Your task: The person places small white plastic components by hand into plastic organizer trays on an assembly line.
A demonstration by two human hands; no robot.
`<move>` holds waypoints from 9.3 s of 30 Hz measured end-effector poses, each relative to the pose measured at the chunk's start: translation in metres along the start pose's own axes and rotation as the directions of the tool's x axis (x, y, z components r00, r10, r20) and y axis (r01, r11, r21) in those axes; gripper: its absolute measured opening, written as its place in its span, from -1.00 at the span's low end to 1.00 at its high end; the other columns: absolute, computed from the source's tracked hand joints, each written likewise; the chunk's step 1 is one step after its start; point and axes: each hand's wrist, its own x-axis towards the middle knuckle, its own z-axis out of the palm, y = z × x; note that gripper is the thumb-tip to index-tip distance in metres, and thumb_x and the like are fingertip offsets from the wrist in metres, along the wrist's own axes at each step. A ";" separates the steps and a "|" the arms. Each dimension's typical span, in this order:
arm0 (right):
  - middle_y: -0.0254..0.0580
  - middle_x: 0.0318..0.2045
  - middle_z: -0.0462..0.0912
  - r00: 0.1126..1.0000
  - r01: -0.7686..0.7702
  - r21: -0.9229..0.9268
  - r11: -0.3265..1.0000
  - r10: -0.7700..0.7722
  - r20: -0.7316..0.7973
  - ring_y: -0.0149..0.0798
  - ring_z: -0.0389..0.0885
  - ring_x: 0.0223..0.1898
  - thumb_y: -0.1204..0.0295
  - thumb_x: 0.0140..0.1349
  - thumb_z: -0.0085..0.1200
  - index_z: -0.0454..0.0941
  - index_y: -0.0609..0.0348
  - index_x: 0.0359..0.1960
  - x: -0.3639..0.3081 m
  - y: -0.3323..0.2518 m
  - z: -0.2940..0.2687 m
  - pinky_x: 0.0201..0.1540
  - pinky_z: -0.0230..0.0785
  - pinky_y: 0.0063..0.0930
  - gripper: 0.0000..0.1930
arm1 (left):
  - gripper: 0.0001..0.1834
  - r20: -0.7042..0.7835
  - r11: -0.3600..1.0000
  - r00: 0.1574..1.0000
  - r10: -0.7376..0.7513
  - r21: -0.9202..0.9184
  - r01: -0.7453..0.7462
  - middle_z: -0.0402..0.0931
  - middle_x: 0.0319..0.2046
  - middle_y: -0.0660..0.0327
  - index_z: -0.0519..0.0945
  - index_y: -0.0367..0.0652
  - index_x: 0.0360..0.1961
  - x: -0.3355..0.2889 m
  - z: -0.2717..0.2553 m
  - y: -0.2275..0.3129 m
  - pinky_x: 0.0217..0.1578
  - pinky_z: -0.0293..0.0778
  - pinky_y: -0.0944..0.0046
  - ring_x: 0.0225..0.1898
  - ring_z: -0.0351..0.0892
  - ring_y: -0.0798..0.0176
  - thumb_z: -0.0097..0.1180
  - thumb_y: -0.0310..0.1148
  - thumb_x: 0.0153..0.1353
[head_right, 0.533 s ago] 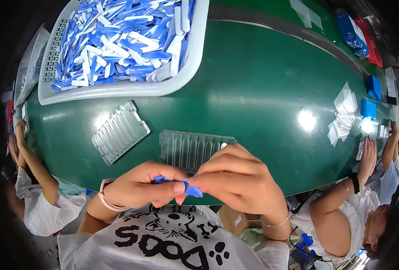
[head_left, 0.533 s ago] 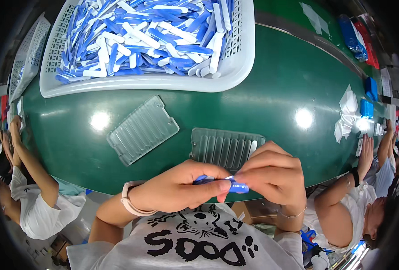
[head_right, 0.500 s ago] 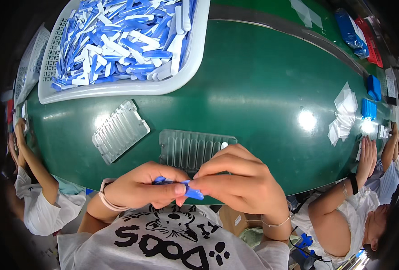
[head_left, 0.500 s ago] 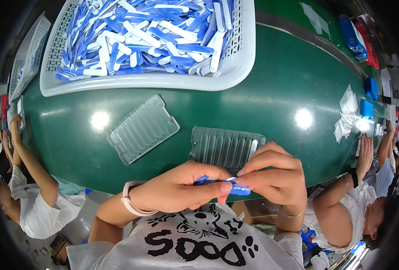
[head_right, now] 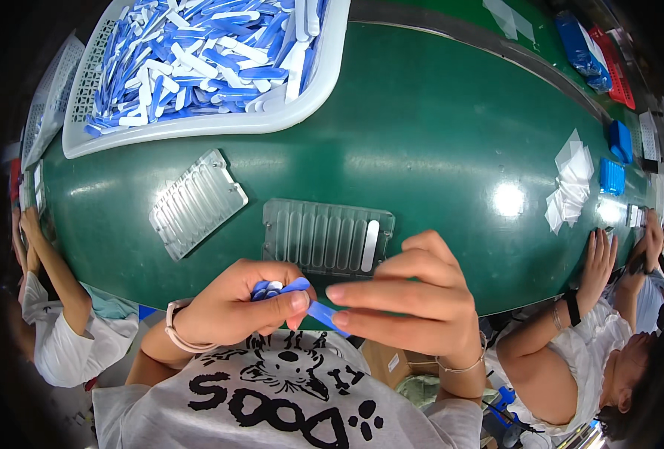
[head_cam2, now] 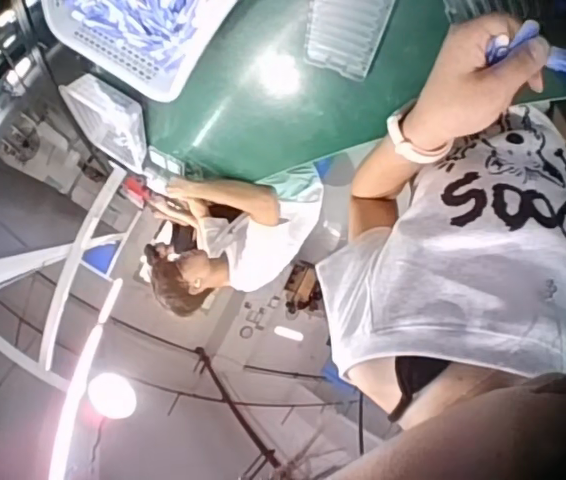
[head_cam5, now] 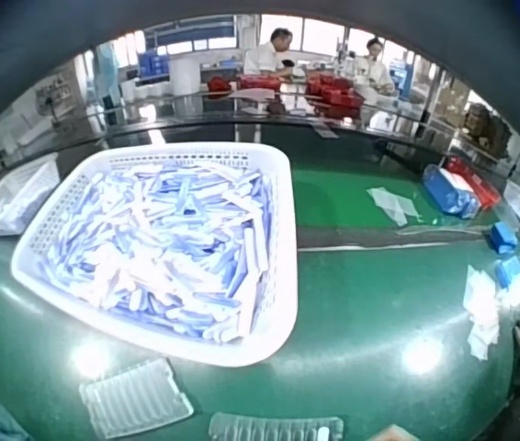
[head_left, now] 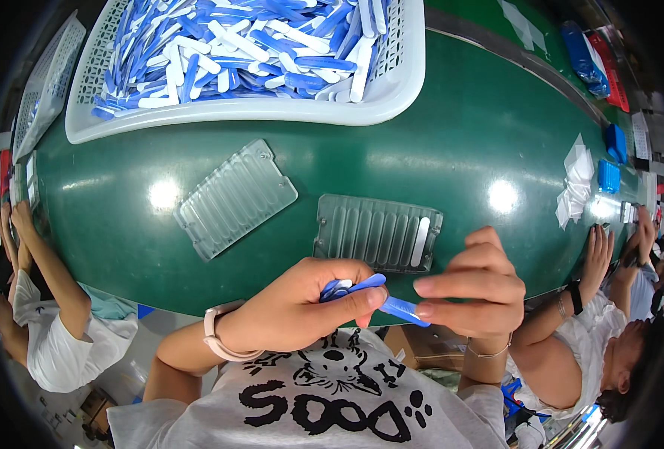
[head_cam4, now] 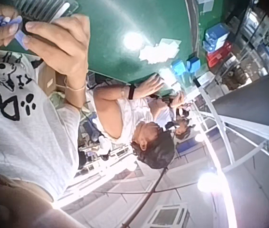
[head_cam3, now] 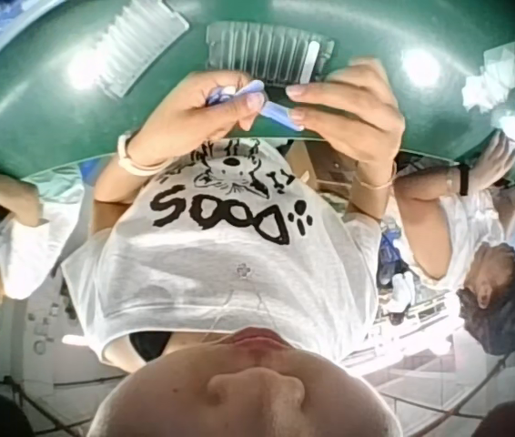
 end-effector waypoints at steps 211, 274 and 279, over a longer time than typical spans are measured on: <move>-0.12 -0.22 0.65 0.722 -0.663 0.193 0.724 0.548 0.423 -0.29 0.61 -0.33 0.67 -0.02 0.16 0.62 0.27 -0.24 0.056 -0.016 0.029 -0.35 0.40 -0.53 -0.75 | -0.85 -0.233 0.947 0.920 0.315 0.148 -0.286 0.60 -0.54 0.31 0.51 -0.24 -0.32 -0.009 -0.028 -0.017 -0.59 0.24 0.50 -0.57 0.38 0.59 0.15 -0.38 0.21; -0.39 -0.14 0.64 0.942 -0.037 -0.886 0.461 0.312 0.123 -0.23 0.40 0.06 0.21 0.07 0.15 0.44 0.09 -0.09 -0.012 -0.042 0.056 -0.09 -0.11 -0.12 -0.61 | -0.87 -0.389 0.952 0.876 0.284 0.220 -0.211 0.52 -0.52 0.35 0.46 -0.20 -0.37 -0.027 -0.020 -0.012 -0.49 0.19 0.55 -0.54 0.26 0.62 0.02 -0.38 0.30; -0.35 -0.10 0.62 0.958 -0.050 -0.834 0.549 0.263 0.116 -0.21 0.38 0.08 0.21 0.01 0.19 0.45 0.11 -0.13 -0.007 -0.037 0.060 -0.10 -0.09 -0.12 -0.59 | -0.87 -0.422 0.947 0.856 0.299 0.239 -0.213 0.54 -0.53 0.33 0.48 -0.21 -0.34 -0.033 -0.018 -0.012 -0.51 0.19 0.55 -0.55 0.27 0.62 0.02 -0.38 0.30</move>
